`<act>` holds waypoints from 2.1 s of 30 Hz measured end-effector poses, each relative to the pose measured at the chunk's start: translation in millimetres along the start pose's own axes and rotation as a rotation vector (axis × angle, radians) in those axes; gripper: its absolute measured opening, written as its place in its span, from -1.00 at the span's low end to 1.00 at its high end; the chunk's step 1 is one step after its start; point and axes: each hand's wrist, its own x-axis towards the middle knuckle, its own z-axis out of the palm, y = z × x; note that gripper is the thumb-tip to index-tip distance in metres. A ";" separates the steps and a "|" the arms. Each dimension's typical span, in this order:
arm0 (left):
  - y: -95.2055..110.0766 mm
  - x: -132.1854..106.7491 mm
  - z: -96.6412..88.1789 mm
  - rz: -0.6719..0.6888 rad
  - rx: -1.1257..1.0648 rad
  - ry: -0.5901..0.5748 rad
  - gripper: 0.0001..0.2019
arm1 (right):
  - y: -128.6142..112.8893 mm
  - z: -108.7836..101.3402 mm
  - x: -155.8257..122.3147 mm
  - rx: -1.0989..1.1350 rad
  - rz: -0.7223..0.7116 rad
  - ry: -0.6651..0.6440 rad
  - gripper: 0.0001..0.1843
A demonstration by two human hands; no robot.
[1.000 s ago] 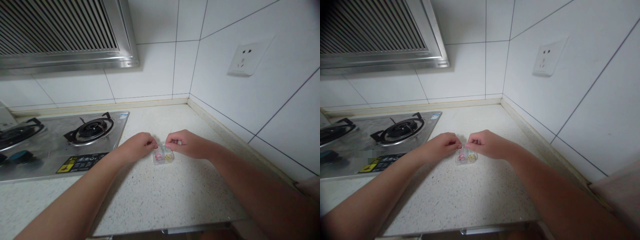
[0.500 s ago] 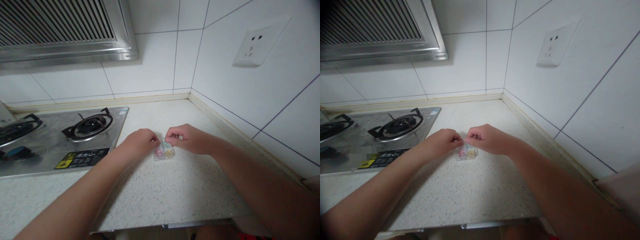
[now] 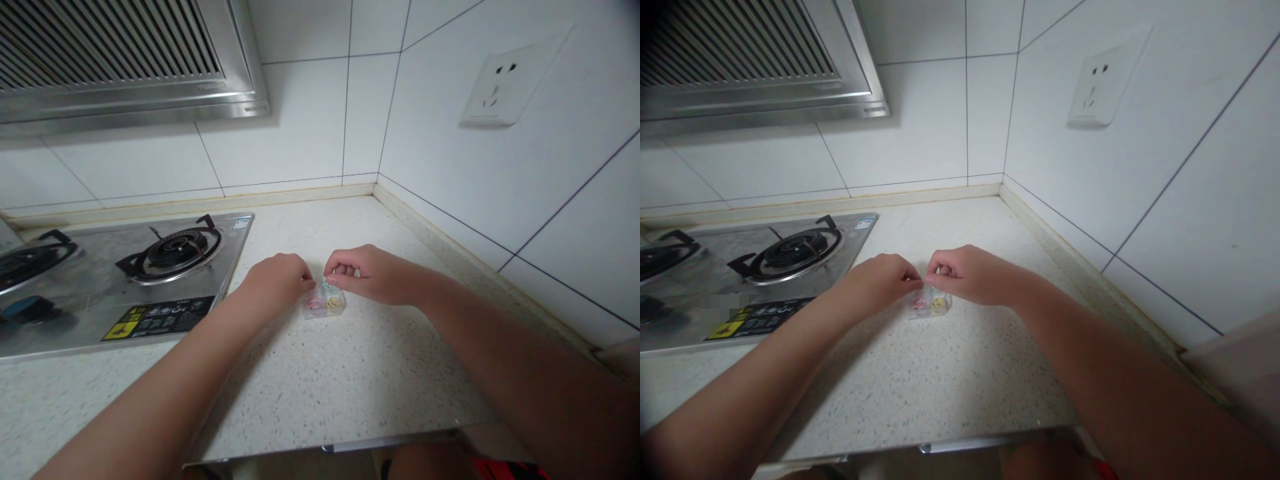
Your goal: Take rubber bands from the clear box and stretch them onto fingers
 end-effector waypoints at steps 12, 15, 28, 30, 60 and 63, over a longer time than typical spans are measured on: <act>8.3 4.2 0.0 -0.082 0.120 0.028 -0.78 | -0.5 -0.4 0.8 -0.085 -0.031 -0.020 -0.82; 8.9 3.1 -1.4 -0.091 0.112 0.024 -0.78 | 0.1 -0.7 0.6 -0.083 -0.018 -0.030 -0.81; 2.2 4.4 0.5 -0.065 0.000 -0.019 -0.79 | 2.5 -3.2 -0.2 -0.125 0.001 -0.022 -0.78; 4.5 4.5 0.1 -0.087 0.044 -0.001 -0.80 | 2.3 -3.2 0.1 -0.125 0.007 -0.033 -0.78; -7.0 11.6 -8.4 0.051 0.086 -0.049 -0.83 | 5.1 -3.5 0.3 -0.145 0.045 -0.069 -0.73; -5.5 9.9 -11.3 0.028 0.121 -0.052 -0.84 | 4.0 -3.5 0.6 -0.147 0.040 -0.066 -0.73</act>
